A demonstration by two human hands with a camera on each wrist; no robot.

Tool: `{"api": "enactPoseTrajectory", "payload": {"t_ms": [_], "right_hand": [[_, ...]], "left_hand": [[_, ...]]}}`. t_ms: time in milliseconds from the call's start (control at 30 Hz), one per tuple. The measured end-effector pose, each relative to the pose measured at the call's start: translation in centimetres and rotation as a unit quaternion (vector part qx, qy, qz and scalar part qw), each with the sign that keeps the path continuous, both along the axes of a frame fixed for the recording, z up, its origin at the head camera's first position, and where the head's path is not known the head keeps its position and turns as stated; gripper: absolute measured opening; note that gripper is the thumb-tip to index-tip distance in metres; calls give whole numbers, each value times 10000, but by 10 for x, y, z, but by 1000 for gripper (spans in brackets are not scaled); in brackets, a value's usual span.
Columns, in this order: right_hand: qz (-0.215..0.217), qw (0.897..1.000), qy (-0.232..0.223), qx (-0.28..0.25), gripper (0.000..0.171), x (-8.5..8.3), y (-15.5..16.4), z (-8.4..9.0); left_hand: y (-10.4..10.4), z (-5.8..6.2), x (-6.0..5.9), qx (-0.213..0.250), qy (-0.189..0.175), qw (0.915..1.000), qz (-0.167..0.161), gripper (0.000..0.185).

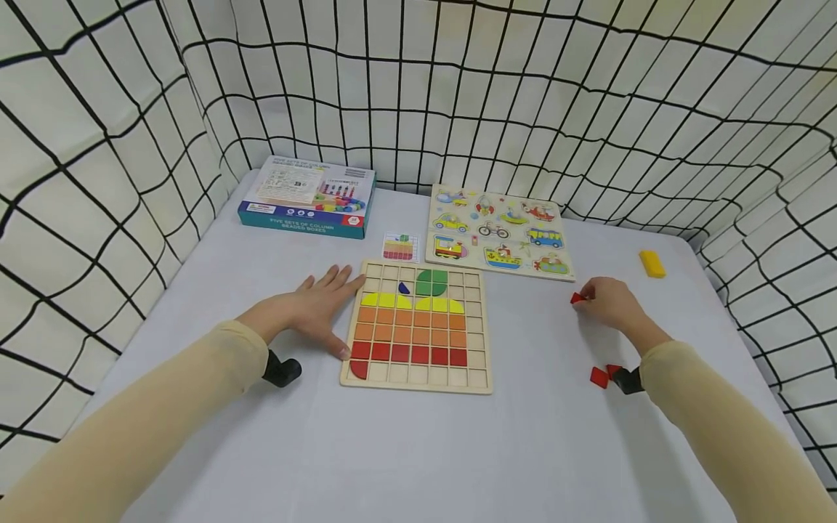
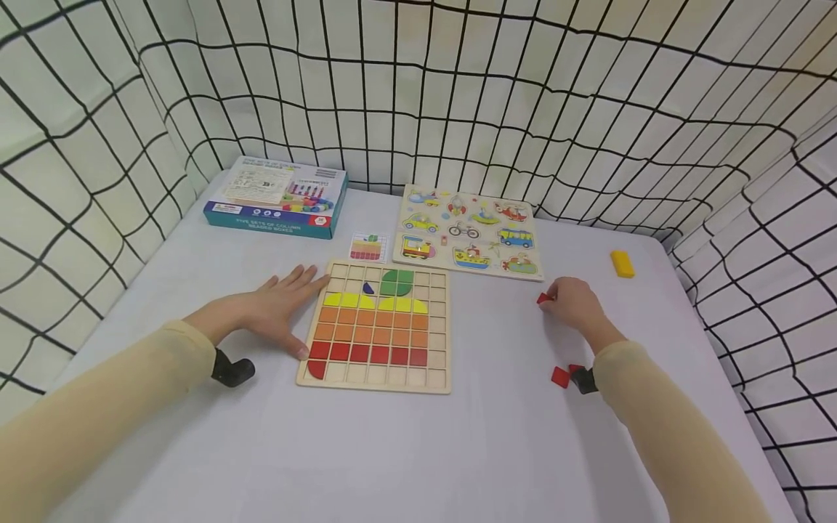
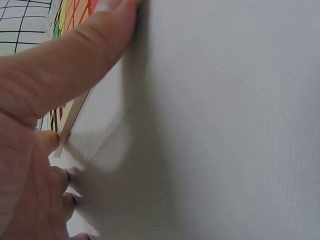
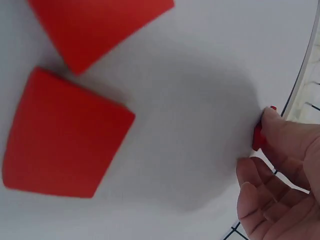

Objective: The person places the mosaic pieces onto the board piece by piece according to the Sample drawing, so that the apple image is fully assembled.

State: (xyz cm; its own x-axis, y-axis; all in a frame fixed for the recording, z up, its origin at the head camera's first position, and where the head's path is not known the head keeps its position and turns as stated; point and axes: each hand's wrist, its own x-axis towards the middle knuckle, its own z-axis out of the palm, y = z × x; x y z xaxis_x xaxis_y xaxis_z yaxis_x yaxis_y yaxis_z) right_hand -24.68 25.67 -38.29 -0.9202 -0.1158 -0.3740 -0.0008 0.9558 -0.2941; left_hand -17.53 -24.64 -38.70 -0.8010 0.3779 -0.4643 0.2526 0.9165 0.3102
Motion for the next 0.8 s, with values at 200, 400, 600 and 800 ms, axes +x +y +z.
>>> {"api": "enactPoseTrajectory", "payload": {"t_ms": [200,400,600,800], "right_hand": [[12,9992,384,-150,22,5,-5,-1],[118,9970,515,-569,18,17,-42,9],[1055,9821,730,-1378,8,46,-125,12],[1912,9617,256,-1946,9,79,-199,16]], "left_hand": [[-1,-1,-1,4,0,10000,-6,135],[-3,0,1,-5,4,10000,7,135],[-3,0,2,26,18,10000,29,134],[-1,0,1,10,6,10000,2,135]]}}
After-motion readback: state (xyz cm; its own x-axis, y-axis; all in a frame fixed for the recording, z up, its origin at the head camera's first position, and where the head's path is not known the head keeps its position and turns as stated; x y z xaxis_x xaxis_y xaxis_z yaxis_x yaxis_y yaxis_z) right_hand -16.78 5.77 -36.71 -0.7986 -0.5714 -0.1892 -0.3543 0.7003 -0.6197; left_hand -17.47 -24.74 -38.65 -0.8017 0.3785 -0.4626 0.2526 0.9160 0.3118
